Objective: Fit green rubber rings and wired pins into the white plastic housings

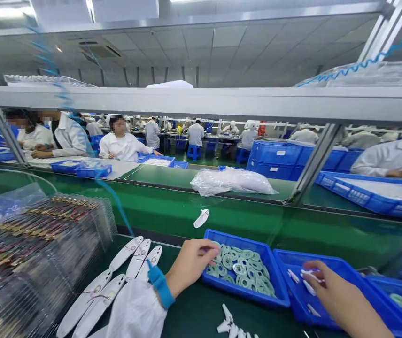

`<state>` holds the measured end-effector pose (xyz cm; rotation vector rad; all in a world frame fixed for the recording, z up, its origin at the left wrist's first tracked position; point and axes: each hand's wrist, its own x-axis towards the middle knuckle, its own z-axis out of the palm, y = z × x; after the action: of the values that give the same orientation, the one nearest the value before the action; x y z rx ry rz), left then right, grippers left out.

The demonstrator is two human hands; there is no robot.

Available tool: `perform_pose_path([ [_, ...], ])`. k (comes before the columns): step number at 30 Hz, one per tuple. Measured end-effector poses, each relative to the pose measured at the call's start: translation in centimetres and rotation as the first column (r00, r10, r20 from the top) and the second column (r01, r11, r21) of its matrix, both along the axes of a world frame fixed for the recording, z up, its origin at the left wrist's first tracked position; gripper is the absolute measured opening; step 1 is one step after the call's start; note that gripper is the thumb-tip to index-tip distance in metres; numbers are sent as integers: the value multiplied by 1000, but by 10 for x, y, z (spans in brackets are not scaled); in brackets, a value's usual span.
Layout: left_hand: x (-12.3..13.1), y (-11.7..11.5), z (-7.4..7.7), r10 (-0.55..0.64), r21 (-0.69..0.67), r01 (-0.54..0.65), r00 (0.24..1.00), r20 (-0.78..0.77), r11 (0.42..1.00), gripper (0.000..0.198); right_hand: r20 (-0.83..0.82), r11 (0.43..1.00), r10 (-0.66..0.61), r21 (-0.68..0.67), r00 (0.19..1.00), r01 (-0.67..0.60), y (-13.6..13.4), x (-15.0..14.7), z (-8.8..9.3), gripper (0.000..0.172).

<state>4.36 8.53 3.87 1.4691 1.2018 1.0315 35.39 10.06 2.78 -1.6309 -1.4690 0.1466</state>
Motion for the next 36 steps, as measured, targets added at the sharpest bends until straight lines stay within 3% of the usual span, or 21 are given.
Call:
perform_pose_path([
  [2, -10, -23, -3, 44, -72, -35, 990, 135, 997, 29, 22, 991, 99, -88, 995, -97, -6, -12, 7, 19],
  [4, -21, -45, -9, 89, -161, -53, 971, 221, 985, 35, -58, 943, 268, -188, 962, -275, -18, -42, 11, 27],
  [6, -34, -61, -18, 142, -232, -75, 948, 284, 970, 44, -239, 899, 375, -141, 896, -414, -33, -83, 14, 34],
  [9, -51, -68, -33, 237, -277, -144, 910, 340, 950, 47, -447, 866, 445, -6, 776, -500, -54, -145, 12, 31],
  [13, -60, -66, -47, 324, -307, -213, 867, 379, 927, 49, -575, 833, 454, 3, 681, -554, -72, -189, 0, 34],
  [17, -52, -73, -46, 330, -337, -187, 837, 438, 923, 57, -631, 824, 406, -60, 661, -563, -82, -199, -16, 36],
  [23, -45, -88, -27, 276, -341, -82, 771, 573, 937, 47, -567, 804, 455, -71, 687, -591, -82, -196, -22, 19],
  [29, -50, -85, -29, 158, -298, -10, 863, 480, 955, 47, -507, 808, 522, 36, 686, -588, -79, -187, -22, 8],
  [36, -48, -83, -31, 324, -448, -60, 775, 542, 892, 31, -493, 800, 535, 32, 686, -600, -85, -184, -20, 8],
])
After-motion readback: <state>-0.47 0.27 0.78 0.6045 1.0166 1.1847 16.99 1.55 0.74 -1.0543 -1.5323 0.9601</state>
